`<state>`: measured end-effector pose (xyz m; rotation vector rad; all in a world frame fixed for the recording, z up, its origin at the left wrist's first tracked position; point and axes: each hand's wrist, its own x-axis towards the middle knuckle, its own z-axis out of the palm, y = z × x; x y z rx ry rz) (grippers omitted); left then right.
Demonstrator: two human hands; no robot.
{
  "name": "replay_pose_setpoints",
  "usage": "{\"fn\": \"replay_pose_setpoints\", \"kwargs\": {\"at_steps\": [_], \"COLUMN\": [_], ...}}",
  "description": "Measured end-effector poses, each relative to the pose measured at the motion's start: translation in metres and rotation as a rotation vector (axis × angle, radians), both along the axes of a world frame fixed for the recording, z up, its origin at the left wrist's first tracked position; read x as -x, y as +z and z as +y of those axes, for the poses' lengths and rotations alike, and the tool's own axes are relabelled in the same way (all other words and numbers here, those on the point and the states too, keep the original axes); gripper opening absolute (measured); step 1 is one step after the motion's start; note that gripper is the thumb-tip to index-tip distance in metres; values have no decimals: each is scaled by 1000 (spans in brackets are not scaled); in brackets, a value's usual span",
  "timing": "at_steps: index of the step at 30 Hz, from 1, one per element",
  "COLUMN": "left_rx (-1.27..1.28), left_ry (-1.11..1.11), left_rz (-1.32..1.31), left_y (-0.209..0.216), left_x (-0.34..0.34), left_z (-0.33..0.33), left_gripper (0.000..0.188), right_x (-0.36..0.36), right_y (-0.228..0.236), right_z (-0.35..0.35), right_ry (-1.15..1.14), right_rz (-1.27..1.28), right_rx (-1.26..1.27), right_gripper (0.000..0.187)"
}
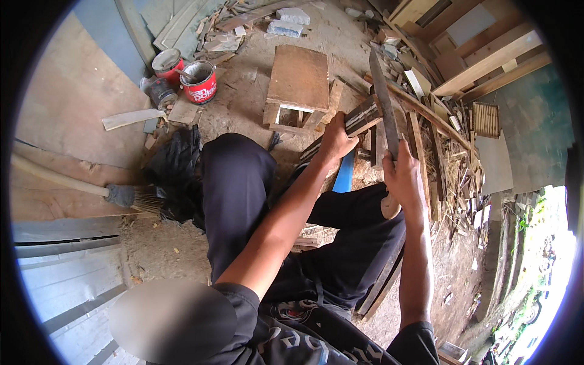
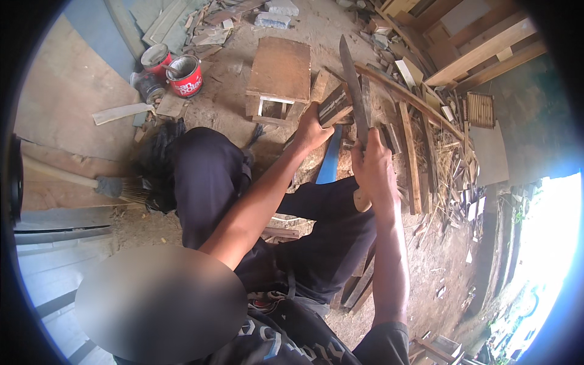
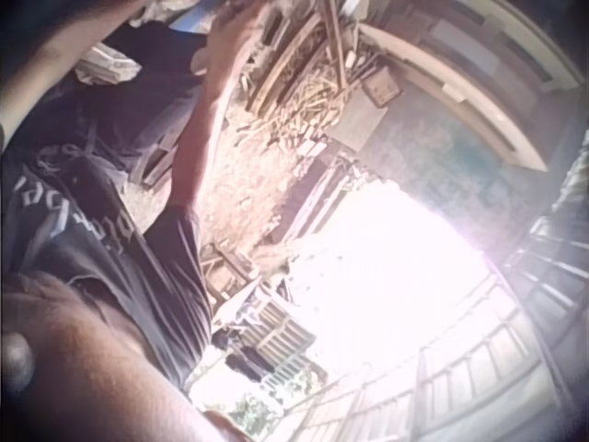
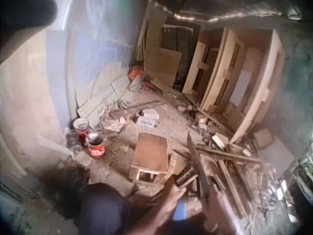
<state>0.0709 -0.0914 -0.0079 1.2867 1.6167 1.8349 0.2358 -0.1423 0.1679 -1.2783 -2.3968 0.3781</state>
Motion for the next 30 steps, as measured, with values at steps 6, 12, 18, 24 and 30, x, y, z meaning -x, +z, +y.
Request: {"fn": "replay_pose_setpoints", "kwargs": {"at_steps": [6,12,18,24,30], "left_rx": [-229,-624,-449,-435,-261], "left_ry": [12,212,-47,43,-59], "left_rz": [-106,231,977,1084,986], "left_y": [-21,219,344,311,288], "left_x": [39,89,89,88,94], "left_z": [3,23,51,48,63], "left_gripper": [65,64,78,84,83], "right_x": [-1,-7,4,-1,-7], "right_y": [17,25,27,26,37], "right_z": [14,11,-1,7,13], "right_ry": [50,47,113,85,99], "right_rz": [-75,-98,-105,-93,-145], "right_rx": [23,105,25,38,34], "right_gripper": [22,29,29,21,23]}}
